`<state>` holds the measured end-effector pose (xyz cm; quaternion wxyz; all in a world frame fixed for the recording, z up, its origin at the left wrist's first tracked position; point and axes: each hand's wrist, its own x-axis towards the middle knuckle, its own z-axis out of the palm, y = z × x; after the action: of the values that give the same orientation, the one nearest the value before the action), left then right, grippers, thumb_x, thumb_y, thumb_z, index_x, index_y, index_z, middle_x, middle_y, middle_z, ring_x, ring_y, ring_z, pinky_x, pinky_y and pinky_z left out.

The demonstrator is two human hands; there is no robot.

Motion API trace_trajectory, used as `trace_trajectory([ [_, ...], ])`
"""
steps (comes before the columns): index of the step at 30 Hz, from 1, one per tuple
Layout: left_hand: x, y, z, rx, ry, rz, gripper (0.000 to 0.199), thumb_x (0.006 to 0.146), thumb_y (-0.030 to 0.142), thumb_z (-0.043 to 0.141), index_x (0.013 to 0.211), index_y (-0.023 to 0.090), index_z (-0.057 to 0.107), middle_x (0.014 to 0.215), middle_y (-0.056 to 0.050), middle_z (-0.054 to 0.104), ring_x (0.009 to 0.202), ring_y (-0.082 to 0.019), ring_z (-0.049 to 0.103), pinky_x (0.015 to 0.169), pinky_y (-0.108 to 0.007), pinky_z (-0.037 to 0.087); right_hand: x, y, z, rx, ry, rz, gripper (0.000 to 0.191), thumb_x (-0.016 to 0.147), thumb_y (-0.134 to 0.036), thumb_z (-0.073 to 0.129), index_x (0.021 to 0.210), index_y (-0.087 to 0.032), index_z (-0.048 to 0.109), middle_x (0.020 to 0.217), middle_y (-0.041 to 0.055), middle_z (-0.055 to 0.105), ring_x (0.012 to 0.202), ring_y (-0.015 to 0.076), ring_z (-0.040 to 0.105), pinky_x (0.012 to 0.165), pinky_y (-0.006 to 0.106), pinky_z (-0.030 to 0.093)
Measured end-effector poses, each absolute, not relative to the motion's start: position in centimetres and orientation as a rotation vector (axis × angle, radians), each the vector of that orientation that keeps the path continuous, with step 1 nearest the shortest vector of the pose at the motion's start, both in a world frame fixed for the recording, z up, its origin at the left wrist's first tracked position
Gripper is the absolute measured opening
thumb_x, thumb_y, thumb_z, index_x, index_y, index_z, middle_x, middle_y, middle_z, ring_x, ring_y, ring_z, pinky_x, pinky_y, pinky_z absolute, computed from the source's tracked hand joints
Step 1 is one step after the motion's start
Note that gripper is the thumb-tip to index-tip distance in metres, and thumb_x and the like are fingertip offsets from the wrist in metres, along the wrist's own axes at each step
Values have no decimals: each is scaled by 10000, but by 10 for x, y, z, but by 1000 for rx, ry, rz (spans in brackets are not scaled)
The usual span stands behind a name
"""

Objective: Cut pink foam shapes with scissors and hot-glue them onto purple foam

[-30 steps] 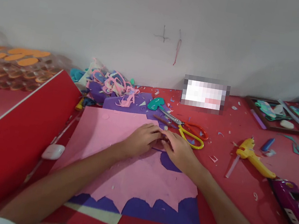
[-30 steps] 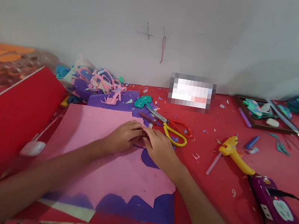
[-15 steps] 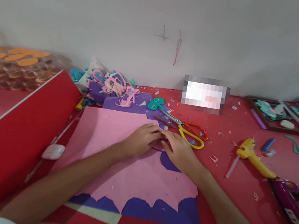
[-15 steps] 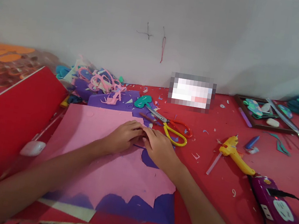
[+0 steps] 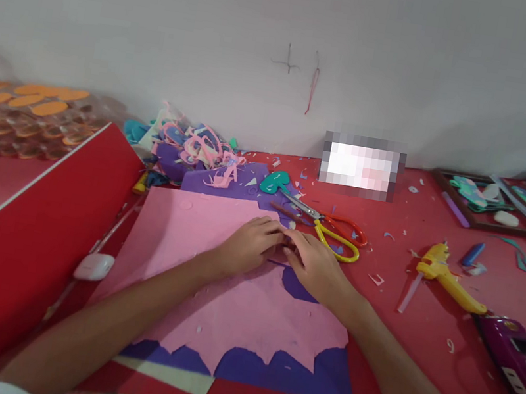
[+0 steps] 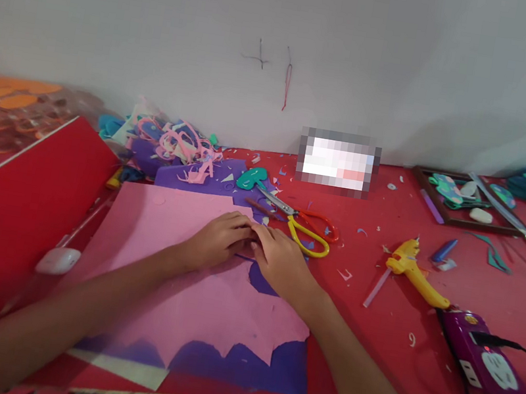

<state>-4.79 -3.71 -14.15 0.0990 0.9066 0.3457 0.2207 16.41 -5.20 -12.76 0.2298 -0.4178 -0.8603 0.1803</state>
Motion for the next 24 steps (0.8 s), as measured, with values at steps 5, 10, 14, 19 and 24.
trace_trajectory([
  [5, -49, -37, -140, 2684, 1027, 642, 318, 850, 12, 543, 1095, 156, 686, 1124, -95, 700, 1044, -241, 594, 944, -393, 491, 164, -52, -129, -1158, -2364, 495, 367, 1001, -193, 481, 1344, -191, 611, 1193, 153, 728, 1090, 315, 690, 924, 505, 549],
  [10, -48, -38, -141, 2709, 1039, 611, 318, 866, 23, 542, 1118, 160, 679, 1142, -101, 700, 1060, -239, 599, 953, -393, 494, 164, -52, -130, -1155, -2353, 486, 353, 1000, -198, 485, 1326, -210, 620, 1170, 140, 730, 1071, 307, 691, 915, 492, 550],
  [14, -48, -38, -136, 2806, 1031, 526, 271, 903, 67, 567, 1140, 146, 671, 1155, -110, 702, 1068, -251, 618, 974, -402, 495, 165, -51, -130, -1131, -2364, 493, 352, 999, -175, 469, 1319, -198, 613, 1203, 142, 727, 1096, 300, 684, 939, 488, 540],
  [19, -66, -34, -102, 2887, 975, 215, 260, 976, 110, 503, 1154, 196, 672, 1143, -75, 723, 1056, -221, 673, 915, -341, 515, 166, -51, -130, -1086, -2387, 499, 339, 987, -136, 479, 1287, -182, 630, 1189, 138, 736, 1094, 299, 680, 943, 473, 528],
  [24, -117, -24, -56, 2577, 1743, -362, 250, 987, 140, 463, 1105, 176, 681, 1072, -124, 740, 984, -293, 703, 816, -378, 518, 167, -51, -132, -1050, -2380, 494, 277, 1032, -200, 470, 1244, -199, 649, 1143, 119, 751, 1064, 285, 686, 916, 438, 523],
])
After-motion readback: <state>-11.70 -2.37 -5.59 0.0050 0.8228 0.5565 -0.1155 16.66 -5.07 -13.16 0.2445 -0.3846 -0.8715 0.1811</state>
